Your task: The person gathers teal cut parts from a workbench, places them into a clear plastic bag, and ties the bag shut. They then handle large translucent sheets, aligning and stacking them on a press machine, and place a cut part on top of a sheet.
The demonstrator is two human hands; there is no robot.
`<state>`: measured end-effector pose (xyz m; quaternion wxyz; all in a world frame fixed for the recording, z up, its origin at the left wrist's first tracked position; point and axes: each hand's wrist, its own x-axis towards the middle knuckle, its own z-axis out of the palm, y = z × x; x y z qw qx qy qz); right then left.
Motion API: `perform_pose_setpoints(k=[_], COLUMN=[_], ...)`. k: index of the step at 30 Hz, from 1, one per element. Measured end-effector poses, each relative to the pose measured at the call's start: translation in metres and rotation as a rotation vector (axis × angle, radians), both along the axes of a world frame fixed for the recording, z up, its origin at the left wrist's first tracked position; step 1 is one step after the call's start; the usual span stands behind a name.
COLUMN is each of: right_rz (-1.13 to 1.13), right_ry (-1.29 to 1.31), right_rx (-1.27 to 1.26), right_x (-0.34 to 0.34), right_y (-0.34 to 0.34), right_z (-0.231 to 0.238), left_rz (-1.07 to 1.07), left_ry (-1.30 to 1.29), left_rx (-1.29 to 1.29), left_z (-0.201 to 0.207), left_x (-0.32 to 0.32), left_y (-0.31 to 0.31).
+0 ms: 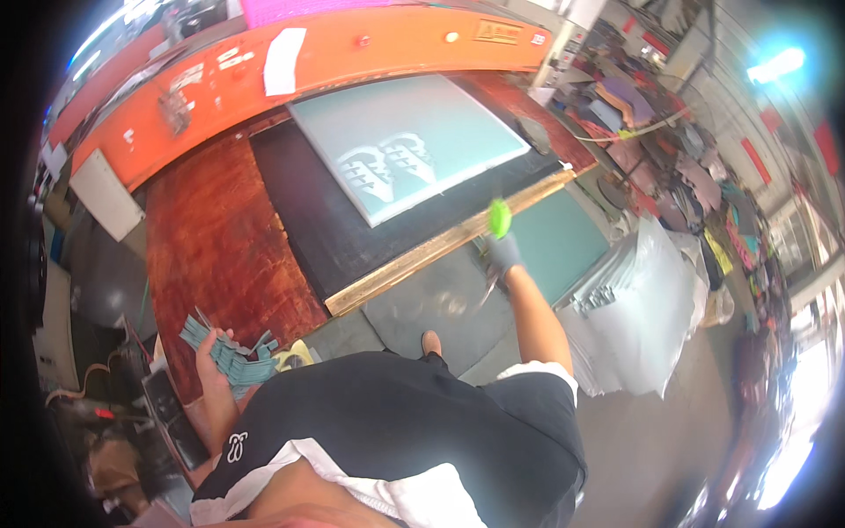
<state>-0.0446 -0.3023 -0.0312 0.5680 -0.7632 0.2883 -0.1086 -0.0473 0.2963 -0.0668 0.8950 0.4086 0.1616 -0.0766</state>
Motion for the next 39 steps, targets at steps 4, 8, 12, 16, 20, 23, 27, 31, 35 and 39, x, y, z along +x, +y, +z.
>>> perform_pose_setpoints(k=[4,8,12,16,20,23,27,31,35,39], right_rz=[0.861,1.035,0.978,1.312,1.483,1.268,1.186,1.111,1.402,1.789], right_ry=[0.379,-0.233,-0.045,0.223,-0.064,0.055,0.082,-0.132,-0.027,-0.325], right_rx=[-0.007,-0.112,0.382,0.461,0.530,0.607,0.281,-0.041,0.092,-0.009], right_x=[0.000,0.026,0.052,0.058,0.084,0.124,0.149,0.150,0.102,0.008], right_y=[0.103,0.199,0.269,0.344,0.448,0.502,0.526,0.524,0.541,0.573], right_z=[-0.007,-0.008,0.010,0.028,0.025,0.014,-0.032,-0.050,-0.045,-0.052], left_rz=[0.206,0.256,0.242,0.312,0.523,0.666,0.772,0.734,0.671,0.704], left_ry=[0.036,-0.017,-0.320,-0.267,-0.219,-0.209,-0.214,-0.341,-0.466,-0.538], left_rx=[-0.009,0.005,-0.119,0.017,0.141,0.093,-0.100,-0.148,-0.230,-0.237], left_z=[0.007,0.027,0.048,0.050,0.034,0.019,-0.001,-0.012,-0.009,0.008], left_x=[-0.004,-0.033,-0.098,-0.177,-0.249,-0.297,-0.325,-0.314,-0.286,-0.265], left_y=[-0.009,-0.011,-0.003,0.010,0.013,0.003,-0.007,-0.001,0.012,0.004])
